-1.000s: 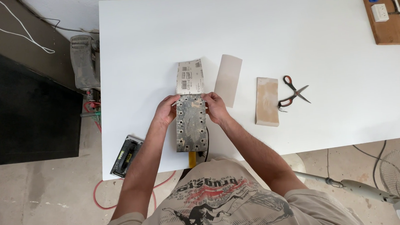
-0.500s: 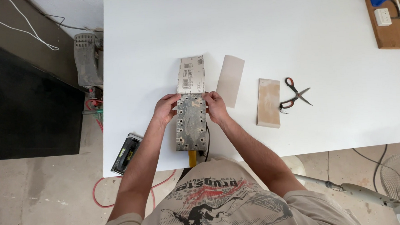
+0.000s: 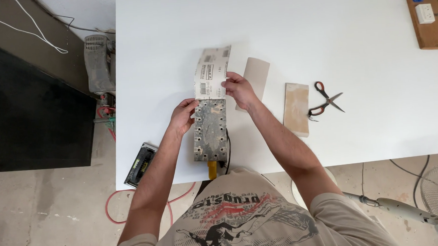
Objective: Preparing a power sander by cutting sandpaper to size and attaching it to the tool's base.
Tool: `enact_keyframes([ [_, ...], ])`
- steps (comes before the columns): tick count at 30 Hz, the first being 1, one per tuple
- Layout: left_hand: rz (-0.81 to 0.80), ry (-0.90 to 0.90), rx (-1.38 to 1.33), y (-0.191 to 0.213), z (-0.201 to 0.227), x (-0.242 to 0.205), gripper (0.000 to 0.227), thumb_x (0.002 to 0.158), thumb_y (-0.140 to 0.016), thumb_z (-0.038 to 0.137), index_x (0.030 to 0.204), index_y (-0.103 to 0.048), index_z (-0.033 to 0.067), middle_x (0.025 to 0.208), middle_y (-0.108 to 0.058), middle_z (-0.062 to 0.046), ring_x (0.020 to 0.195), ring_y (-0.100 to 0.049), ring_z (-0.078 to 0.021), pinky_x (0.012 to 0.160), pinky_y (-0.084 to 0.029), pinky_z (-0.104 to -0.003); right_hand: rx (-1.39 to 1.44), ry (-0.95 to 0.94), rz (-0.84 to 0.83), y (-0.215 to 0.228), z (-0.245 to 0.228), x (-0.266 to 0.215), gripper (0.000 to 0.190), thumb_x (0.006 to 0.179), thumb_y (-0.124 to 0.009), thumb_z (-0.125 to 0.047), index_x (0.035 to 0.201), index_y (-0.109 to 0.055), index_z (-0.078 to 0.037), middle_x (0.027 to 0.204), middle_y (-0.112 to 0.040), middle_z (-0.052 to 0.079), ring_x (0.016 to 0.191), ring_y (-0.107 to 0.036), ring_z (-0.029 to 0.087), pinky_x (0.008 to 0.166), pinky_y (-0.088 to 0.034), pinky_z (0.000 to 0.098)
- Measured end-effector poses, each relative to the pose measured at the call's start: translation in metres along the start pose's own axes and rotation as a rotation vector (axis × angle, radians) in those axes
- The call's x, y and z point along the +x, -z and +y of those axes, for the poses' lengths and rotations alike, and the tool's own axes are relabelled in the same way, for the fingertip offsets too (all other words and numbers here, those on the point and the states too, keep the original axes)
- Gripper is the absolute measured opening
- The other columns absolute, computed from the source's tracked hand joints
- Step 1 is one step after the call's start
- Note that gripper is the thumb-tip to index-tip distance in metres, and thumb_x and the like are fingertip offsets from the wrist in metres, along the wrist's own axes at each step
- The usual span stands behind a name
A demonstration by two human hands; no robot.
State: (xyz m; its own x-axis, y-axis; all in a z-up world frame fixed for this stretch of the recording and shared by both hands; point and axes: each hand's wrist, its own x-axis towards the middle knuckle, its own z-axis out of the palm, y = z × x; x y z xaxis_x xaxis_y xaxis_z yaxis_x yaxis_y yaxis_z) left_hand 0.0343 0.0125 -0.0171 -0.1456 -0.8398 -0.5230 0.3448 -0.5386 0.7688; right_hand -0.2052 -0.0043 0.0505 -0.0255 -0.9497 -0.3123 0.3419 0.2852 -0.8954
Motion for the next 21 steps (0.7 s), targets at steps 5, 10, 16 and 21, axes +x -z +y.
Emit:
enact_keyframes([
  [5,-0.046,-0.038,-0.029,-0.004,0.001,-0.017,0.024,0.089,-0.079,0.015,0.113,-0.072,0.0171,0.093,-0.058,0.005,0.088,-0.059,-0.0113,0.064,-0.057,-0.026,-0.312,0.228,-0.097,0.011,0.02,-0.036,0.019,0.083,-0.081,0.001,0.097,-0.075,-0.01,0.087,-0.066,-0.001,0.09,-0.065,0.011,0.091,-0.054,0.0311],
  [10,-0.143,-0.1,-0.045,0.002,-0.007,-0.014,0.03,0.097,-0.066,0.008,0.127,-0.069,0.0153,0.105,-0.065,-0.004,0.097,-0.064,-0.0166,0.077,-0.06,-0.034,-0.456,0.541,-0.227,0.015,0.032,-0.087,0.018,0.083,-0.082,0.003,0.098,-0.08,-0.006,0.107,-0.075,0.015,0.115,-0.069,0.029,0.107,-0.048,0.0433],
  [16,-0.123,-0.045,0.042,-0.009,0.008,-0.026,0.03,0.101,-0.054,0.026,0.126,-0.065,0.0146,0.107,-0.063,-0.003,0.102,-0.06,-0.0175,0.084,-0.058,-0.037,-0.651,0.676,-0.22,0.016,0.05,-0.114,0.022,0.085,-0.072,0.008,0.101,-0.078,-0.007,0.122,-0.074,0.015,0.128,-0.063,0.035,0.111,-0.046,0.0507],
  [21,-0.213,-0.13,0.271,-0.006,-0.003,-0.007,0.05,0.094,-0.079,0.015,0.135,-0.051,0.0121,0.122,-0.06,-0.009,0.106,-0.063,-0.0228,0.087,-0.061,-0.037,-0.801,0.843,-0.172,0.025,0.065,-0.12,0.029,0.085,-0.07,0.006,0.109,-0.078,-0.009,0.13,-0.071,0.013,0.134,-0.056,0.037,0.113,-0.045,0.0514],
])
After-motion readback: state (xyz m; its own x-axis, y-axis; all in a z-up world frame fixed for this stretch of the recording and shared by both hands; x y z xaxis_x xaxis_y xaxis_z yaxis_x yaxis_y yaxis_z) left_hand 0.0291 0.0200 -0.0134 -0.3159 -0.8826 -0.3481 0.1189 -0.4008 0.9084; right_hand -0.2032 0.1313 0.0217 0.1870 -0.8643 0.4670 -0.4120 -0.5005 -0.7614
